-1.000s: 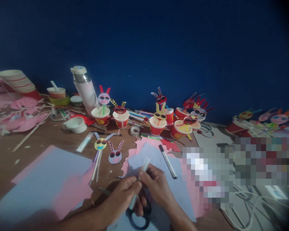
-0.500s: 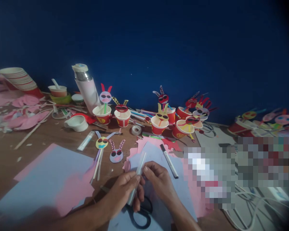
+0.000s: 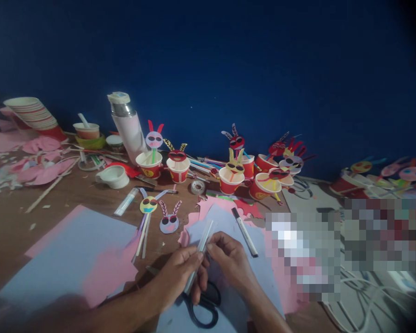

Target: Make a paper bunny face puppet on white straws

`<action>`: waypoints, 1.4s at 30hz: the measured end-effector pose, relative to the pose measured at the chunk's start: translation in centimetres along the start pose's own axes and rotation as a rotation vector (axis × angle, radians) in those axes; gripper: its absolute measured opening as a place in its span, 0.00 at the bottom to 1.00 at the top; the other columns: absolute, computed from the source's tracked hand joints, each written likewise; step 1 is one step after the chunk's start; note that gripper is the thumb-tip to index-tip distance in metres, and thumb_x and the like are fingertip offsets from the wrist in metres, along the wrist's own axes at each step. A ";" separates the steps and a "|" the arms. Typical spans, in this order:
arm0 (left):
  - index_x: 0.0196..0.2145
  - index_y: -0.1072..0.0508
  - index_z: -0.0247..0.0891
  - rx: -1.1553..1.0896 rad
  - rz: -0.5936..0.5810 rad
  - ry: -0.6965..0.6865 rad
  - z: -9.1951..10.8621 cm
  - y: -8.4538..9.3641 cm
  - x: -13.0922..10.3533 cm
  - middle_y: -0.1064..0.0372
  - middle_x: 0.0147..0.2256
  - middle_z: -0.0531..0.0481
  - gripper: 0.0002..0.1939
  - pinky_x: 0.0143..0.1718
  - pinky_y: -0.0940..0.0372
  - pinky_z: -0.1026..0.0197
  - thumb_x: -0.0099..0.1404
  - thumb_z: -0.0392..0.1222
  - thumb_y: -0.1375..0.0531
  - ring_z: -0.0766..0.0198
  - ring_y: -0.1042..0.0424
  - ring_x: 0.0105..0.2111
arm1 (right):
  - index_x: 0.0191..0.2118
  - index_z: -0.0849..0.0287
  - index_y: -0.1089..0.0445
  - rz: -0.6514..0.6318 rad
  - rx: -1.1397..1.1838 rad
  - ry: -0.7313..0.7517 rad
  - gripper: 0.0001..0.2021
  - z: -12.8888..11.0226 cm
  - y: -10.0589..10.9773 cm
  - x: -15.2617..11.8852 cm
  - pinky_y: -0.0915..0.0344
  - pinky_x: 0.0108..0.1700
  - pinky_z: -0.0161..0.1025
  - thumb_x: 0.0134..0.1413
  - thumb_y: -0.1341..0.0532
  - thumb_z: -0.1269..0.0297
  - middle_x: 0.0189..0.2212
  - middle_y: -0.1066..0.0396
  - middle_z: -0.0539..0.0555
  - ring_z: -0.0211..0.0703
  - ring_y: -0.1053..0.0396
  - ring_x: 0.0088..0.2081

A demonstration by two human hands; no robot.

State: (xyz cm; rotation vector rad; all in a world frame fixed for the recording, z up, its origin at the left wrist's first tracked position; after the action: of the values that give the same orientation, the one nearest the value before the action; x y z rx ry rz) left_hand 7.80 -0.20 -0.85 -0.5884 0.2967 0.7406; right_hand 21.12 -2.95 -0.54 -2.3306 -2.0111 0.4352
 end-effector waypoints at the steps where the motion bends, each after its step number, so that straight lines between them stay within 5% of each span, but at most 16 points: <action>1: 0.30 0.38 0.35 0.011 0.002 -0.008 0.1 0.0 -0.1 0.36 0.17 0.55 0.21 0.12 0.51 0.71 0.58 0.59 0.47 0.74 0.42 0.10 | 0.26 0.61 0.36 -0.007 0.014 0.005 0.09 0.0 0.0 0.0 0.42 0.28 0.34 0.48 0.39 0.62 0.18 0.36 0.47 0.35 0.38 0.22; 12: 0.28 0.39 0.36 -0.041 -0.027 0.041 0.6 -0.2 -0.6 0.44 0.16 0.60 0.22 0.13 0.58 0.70 0.54 0.60 0.43 0.79 0.54 0.10 | 0.28 0.60 0.36 -0.101 0.021 0.090 0.09 -0.2 0.1 -0.3 0.41 0.29 0.35 0.50 0.40 0.59 0.20 0.36 0.48 0.36 0.38 0.23; 16: 0.27 0.40 0.36 -0.043 -0.018 0.043 0.6 -0.3 -0.6 0.45 0.15 0.61 0.23 0.13 0.59 0.70 0.53 0.61 0.43 0.80 0.56 0.10 | 0.29 0.59 0.37 -0.047 -0.081 0.136 0.07 -0.3 0.2 -0.4 0.40 0.30 0.35 0.50 0.40 0.62 0.23 0.36 0.48 0.36 0.38 0.24; 23: 0.27 0.39 0.36 -0.019 -0.064 0.085 0.2 -0.2 -0.7 0.45 0.15 0.61 0.22 0.12 0.61 0.70 0.54 0.60 0.43 0.80 0.57 0.10 | 0.28 0.58 0.37 -0.081 -0.436 0.221 0.05 -2.5 1.7 -0.6 0.40 0.32 0.32 0.46 0.42 0.74 0.25 0.35 0.47 0.36 0.37 0.28; 27: 0.28 0.39 0.36 0.021 -0.033 0.094 0.3 0.3 -0.4 0.46 0.15 0.62 0.22 0.12 0.62 0.70 0.54 0.61 0.44 0.80 0.59 0.10 | 0.23 0.59 0.35 -0.221 -0.546 0.185 0.05 -3.7 3.0 -0.9 0.40 0.33 0.34 0.47 0.40 0.71 0.25 0.32 0.49 0.37 0.36 0.28; 30: 0.28 0.38 0.36 0.060 -0.010 0.093 0.4 0.5 0.0 0.46 0.15 0.62 0.23 0.11 0.61 0.70 0.54 0.62 0.44 0.80 0.58 0.10 | 0.26 0.58 0.31 -0.183 -0.677 0.183 0.03 -4.0 3.5 -1.1 0.40 0.31 0.33 0.49 0.40 0.68 0.24 0.31 0.48 0.37 0.35 0.28; 36: 0.28 0.39 0.36 0.114 0.014 0.119 0.2 0.3 0.3 0.45 0.15 0.61 0.24 0.11 0.61 0.70 0.52 0.63 0.44 0.79 0.56 0.09 | 0.38 0.55 0.29 -0.126 -1.074 0.413 0.07 -3.5 2.7 -1.3 0.43 0.37 0.36 0.53 0.41 0.68 0.31 0.26 0.51 0.41 0.32 0.34; 42: 0.27 0.41 0.37 0.098 0.012 0.108 0.1 0.1 0.3 0.44 0.15 0.61 0.23 0.11 0.60 0.71 0.53 0.62 0.44 0.79 0.57 0.09 | 0.27 0.57 0.31 -0.156 -1.315 0.574 0.10 -2.7 1.7 -1.3 0.48 0.36 0.37 0.57 0.47 0.71 0.22 0.31 0.50 0.38 0.36 0.27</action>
State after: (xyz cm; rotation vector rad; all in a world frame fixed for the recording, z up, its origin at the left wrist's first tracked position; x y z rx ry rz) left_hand 7.92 0.10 -1.00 -0.5345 0.4349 0.7029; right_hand 23.20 -4.05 2.00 -2.1364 -2.3499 -1.8299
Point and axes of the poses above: each hand's wrist, its own x-axis towards the middle knuckle, its own y-axis out of the back of the hand, z = x × y, the point moved 1 cm from there along x, towards the middle knuckle
